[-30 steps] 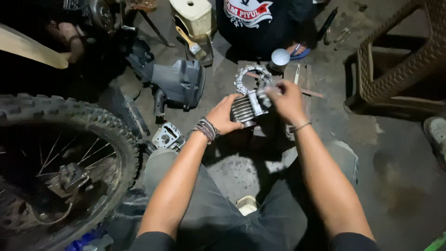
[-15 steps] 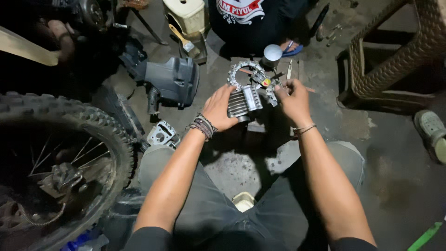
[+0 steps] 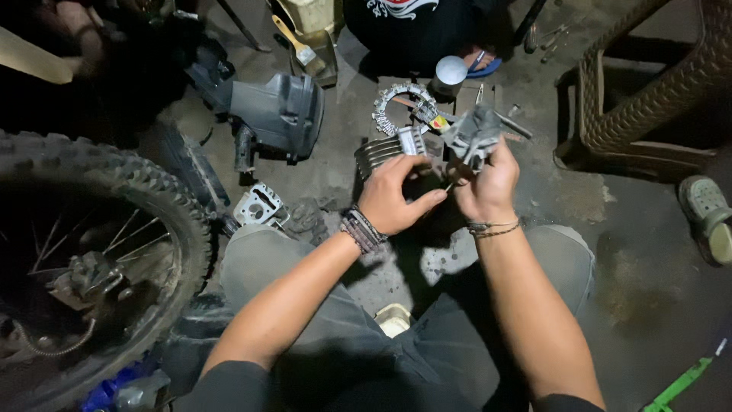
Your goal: The person cleans a motorcycle cylinder head using a cloth and then uses a screwdriver to clean out the internal passages.
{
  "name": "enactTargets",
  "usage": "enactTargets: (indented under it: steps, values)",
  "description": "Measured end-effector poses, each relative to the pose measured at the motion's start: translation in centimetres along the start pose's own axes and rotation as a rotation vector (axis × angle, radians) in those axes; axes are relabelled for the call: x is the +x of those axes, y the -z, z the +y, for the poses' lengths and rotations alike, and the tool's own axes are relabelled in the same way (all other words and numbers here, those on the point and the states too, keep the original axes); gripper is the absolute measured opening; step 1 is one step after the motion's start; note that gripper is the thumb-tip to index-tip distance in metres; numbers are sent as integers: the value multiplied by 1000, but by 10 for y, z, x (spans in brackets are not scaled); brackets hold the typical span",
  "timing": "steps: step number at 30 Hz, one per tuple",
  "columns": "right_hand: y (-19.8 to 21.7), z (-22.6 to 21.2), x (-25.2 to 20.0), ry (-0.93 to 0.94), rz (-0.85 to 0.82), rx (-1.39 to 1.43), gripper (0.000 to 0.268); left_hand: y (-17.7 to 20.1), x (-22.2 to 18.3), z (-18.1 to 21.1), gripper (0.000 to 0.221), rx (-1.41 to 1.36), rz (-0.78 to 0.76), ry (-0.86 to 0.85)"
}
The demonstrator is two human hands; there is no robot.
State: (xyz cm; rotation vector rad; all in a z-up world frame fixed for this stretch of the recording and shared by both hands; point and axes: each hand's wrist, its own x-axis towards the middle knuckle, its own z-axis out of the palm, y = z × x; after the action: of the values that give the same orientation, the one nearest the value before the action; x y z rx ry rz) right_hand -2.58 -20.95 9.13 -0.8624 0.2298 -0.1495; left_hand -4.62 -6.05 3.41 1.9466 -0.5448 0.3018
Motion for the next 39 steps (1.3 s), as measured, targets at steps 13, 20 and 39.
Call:
enactTargets:
  steps: [13, 20, 39]
  values:
    - [48, 13, 20, -65, 1, -175, 30, 12, 7, -42, 14, -223, 286, 247]
    - [57, -38, 3, 71, -21, 169, 54, 30, 6, -30, 15, -229, 226, 286]
    - [45, -11, -1, 130, -107, 31, 55, -1, -15, -32, 20, 100, -207, -126]
